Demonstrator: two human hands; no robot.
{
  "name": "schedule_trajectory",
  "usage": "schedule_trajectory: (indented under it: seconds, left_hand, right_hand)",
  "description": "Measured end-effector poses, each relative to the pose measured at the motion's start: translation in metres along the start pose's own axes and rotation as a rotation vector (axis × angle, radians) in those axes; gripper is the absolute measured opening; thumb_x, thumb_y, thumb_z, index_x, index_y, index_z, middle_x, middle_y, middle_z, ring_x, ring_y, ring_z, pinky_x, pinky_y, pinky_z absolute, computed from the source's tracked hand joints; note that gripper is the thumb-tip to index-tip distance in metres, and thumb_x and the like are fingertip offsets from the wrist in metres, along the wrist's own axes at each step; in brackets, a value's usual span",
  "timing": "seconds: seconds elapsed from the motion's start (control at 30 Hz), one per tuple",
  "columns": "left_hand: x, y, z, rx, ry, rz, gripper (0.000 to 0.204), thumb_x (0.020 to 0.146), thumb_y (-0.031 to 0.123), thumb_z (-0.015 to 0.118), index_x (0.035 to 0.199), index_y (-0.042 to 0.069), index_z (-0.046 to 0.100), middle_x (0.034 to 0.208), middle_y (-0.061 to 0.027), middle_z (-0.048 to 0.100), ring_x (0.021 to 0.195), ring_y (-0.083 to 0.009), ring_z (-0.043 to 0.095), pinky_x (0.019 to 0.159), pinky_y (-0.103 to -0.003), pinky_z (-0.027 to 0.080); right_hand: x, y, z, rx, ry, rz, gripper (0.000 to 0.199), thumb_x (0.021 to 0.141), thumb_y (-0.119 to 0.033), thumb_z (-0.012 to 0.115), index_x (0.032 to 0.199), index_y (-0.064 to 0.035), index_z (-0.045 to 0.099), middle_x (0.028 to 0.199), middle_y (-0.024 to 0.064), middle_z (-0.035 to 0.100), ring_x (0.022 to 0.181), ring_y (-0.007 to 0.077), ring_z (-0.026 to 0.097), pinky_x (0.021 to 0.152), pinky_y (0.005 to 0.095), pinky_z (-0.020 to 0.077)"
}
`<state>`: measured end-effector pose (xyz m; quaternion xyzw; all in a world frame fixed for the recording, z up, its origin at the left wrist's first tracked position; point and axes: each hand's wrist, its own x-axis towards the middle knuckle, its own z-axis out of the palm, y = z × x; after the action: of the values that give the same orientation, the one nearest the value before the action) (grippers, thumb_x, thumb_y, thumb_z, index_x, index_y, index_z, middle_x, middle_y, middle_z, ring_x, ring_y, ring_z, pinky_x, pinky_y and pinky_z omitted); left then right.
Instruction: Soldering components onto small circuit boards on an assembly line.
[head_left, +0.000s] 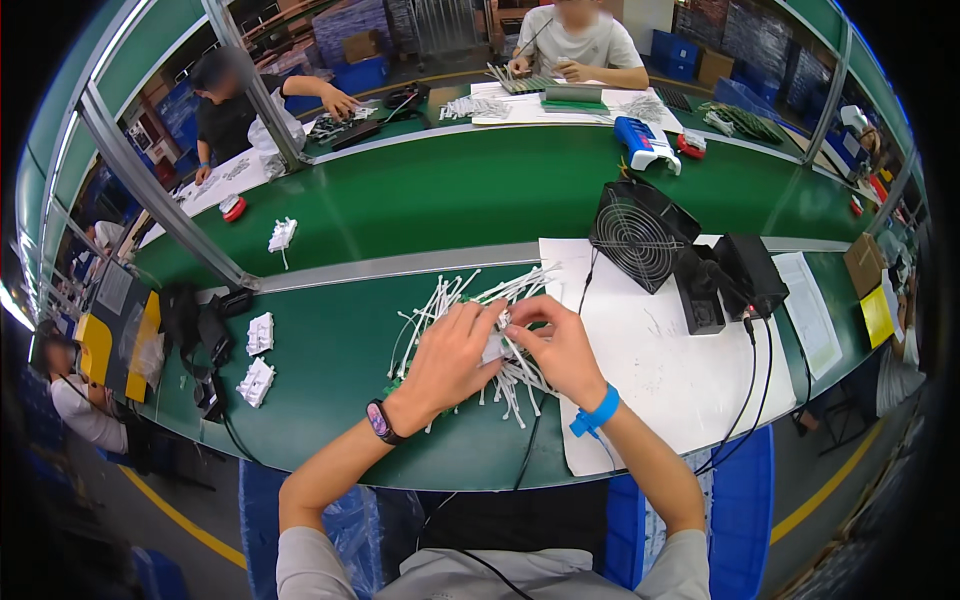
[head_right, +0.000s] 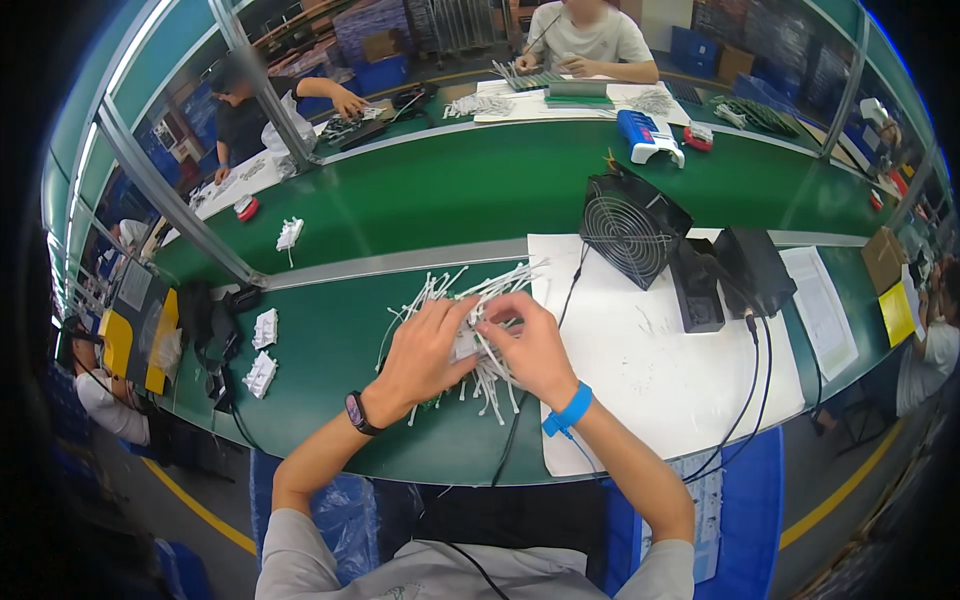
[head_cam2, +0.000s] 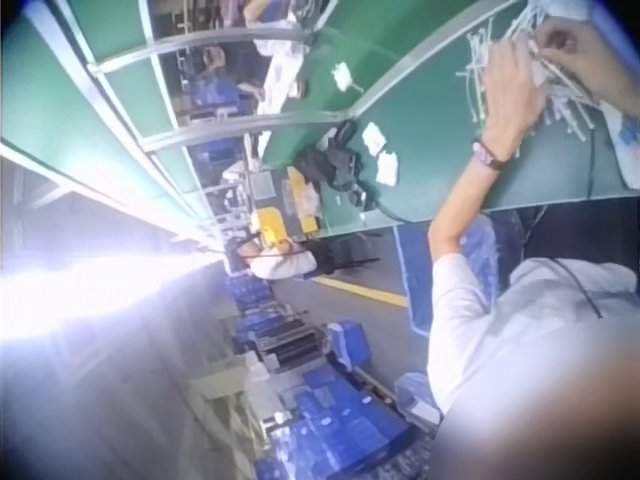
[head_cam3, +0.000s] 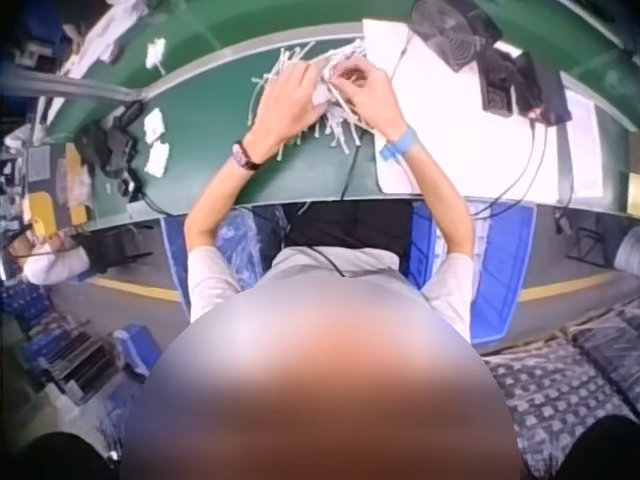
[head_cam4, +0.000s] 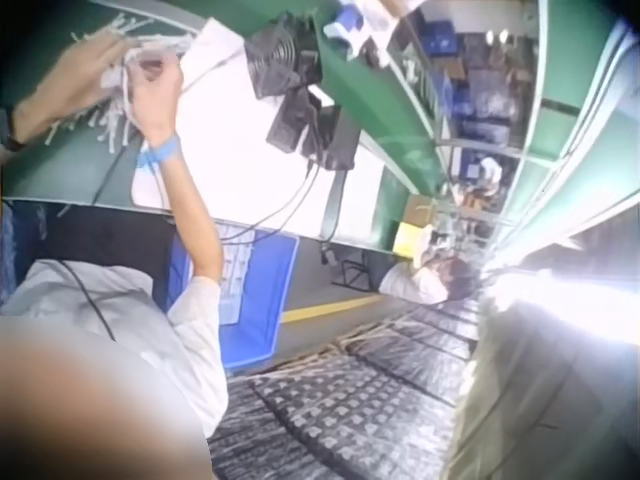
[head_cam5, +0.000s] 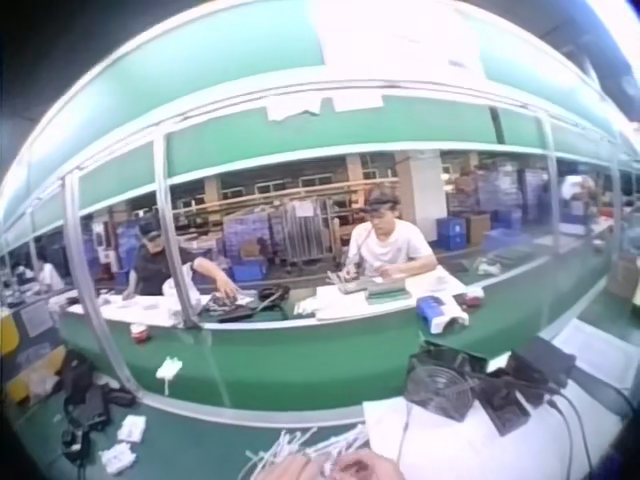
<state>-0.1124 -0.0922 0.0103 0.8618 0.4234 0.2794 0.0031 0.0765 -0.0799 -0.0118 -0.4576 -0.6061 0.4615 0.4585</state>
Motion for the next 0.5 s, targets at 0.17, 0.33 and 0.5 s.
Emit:
schedule_trajectory:
  seconds: [0.17, 0.33, 0.5]
  left_hand:
    - [0.003, 0.006, -0.006, -0.257, -0.112, -0.07, 0.072, 0.074, 0.02, 0.08, 0.137, 0.003, 0.05, 0.107, -0.0158, 0.056, 0.103, -0.0351, 0.058, 0.084, -0.043, 0.052]
    - [0.01, 0.005, -0.01, -0.68, -0.143, -0.3, 0.056, 0.088, 0.021, 0.073, 0.137, 0.004, 0.054, 0.111, -0.0204, 0.067, 0.1, -0.0277, 0.067, 0.088, -0.039, 0.052]
    - [0.027, 0.009, 0.003, -0.674, 0.01, -0.304, 0.03, 0.092, 0.012, 0.066, 0.12, 0.001, 0.061, 0.091, -0.0134, 0.071, 0.081, -0.0213, 0.068, 0.073, -0.034, 0.053]
  right_hand:
    - [0.0, -0.002, -0.016, 0.018, -0.176, 0.088, 0.021, 0.095, -0.011, 0.068, 0.105, 0.0073, 0.068, 0.096, 0.0128, 0.073, 0.088, 0.0165, 0.07, 0.082, 0.0307, 0.0553]
    - [-0.006, -0.007, -0.027, 0.055, -0.185, -0.033, 0.021, 0.096, -0.011, 0.067, 0.107, 0.007, 0.068, 0.095, 0.0123, 0.073, 0.089, 0.0158, 0.07, 0.081, 0.03, 0.0552]
    - [-0.012, -0.016, -0.028, 0.124, 0.111, -0.077, 0.024, 0.098, -0.014, 0.064, 0.114, 0.0034, 0.068, 0.093, 0.0099, 0.072, 0.085, 0.0149, 0.068, 0.076, 0.0284, 0.0543]
